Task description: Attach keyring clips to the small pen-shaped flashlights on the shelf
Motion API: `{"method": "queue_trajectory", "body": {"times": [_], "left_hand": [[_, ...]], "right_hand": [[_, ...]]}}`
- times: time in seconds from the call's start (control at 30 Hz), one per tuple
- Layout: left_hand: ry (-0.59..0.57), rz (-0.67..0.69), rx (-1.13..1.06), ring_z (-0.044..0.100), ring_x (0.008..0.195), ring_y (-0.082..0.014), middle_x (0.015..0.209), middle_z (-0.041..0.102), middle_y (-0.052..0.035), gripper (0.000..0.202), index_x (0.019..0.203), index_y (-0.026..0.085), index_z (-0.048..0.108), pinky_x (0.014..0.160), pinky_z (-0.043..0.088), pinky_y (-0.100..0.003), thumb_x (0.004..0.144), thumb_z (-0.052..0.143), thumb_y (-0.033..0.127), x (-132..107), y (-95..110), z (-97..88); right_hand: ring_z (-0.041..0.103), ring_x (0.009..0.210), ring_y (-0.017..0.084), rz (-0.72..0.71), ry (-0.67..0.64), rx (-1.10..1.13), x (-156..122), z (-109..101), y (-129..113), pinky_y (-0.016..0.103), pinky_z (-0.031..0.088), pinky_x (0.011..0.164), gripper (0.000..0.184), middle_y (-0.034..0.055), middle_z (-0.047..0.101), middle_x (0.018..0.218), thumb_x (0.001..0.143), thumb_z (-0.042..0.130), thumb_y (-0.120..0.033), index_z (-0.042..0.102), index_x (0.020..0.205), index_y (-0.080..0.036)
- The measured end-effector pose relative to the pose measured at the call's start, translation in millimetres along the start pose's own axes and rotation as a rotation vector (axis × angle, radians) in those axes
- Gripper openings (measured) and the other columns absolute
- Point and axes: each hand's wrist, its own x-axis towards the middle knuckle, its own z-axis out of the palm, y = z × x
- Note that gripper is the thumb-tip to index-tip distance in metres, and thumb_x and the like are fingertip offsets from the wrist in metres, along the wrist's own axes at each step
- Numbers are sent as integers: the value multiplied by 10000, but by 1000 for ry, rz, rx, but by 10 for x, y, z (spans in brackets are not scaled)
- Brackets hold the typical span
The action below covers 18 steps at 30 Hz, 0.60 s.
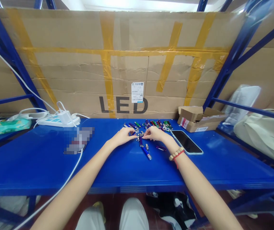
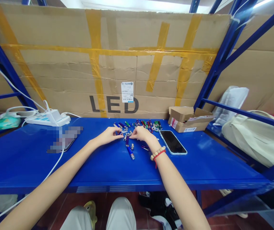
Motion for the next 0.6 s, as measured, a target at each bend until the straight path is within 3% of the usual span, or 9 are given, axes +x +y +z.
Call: {"method": "queue_trajectory", "body": {"times": [0.27, 0.6], "left_hand": [[-18, -24, 74, 509, 627, -136, 680, 583, 4, 262, 723, 188, 588, 552, 344, -217, 759, 487, 427, -12, 7, 4], [25, -121, 255, 571, 856, -207, 894, 640, -18, 215, 858, 251, 623, 665, 391, -248, 779, 490, 401, -38, 7, -20]], "right_hand": [[555, 504, 93, -21, 0, -2, -12, -11, -7, 173, 408, 475, 205, 26, 659, 637, 687, 629, -339, 687, 731, -147], [540, 509, 102, 23, 2, -30, -25, -23, -42, 178, 393, 451, 281, 28, 624, 580, 658, 629, -418, 665, 658, -140]]}}
